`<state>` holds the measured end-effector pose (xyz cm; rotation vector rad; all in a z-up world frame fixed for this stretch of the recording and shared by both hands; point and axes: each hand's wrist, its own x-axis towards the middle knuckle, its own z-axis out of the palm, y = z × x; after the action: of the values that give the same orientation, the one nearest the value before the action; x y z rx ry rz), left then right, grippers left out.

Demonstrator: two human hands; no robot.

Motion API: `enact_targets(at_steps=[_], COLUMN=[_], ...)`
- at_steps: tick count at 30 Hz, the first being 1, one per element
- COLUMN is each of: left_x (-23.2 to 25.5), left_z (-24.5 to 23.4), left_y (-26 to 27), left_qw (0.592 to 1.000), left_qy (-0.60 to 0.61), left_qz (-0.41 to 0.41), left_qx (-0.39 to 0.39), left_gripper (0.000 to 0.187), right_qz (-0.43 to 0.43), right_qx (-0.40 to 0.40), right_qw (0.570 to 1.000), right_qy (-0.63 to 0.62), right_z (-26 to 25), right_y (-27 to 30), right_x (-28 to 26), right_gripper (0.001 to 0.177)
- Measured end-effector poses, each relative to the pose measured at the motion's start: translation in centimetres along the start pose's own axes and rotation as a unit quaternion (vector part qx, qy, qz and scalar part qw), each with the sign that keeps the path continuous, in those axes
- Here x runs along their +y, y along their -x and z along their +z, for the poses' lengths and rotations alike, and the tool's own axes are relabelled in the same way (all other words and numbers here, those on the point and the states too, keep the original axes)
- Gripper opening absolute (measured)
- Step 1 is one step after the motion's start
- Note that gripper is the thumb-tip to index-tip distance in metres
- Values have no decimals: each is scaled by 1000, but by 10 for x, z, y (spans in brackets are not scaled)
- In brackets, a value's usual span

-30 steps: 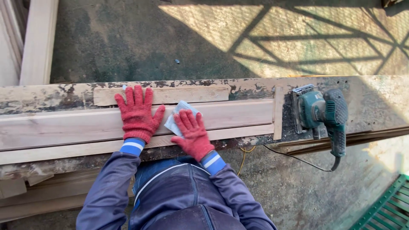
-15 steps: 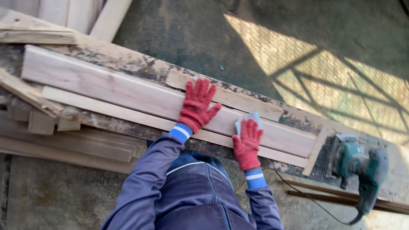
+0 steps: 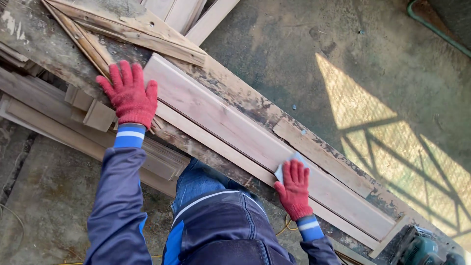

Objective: Sanding a wooden plank using an orbital power sander and a manual sanding block.

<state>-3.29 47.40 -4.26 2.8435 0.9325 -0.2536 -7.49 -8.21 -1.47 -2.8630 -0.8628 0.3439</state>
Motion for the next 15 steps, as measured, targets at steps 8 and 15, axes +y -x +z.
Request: enact_targets(at_steps=[8,15], left_x=[-7,1], left_z=[-21,-45], left_y=[-15,-17], left_qw=[977,988], left_qy=[-152,-90], left_qz=[24,-4], left_qx=[-145,-127], left_gripper=[77,67], right_qz=[-152,-198], right_qx=[32,57], right_qw=[988,978], right_qy=[-10,-16], right_z=[9,-4], right_y=[-241,-253], right_x=[-198,-206], right_gripper=[104,94])
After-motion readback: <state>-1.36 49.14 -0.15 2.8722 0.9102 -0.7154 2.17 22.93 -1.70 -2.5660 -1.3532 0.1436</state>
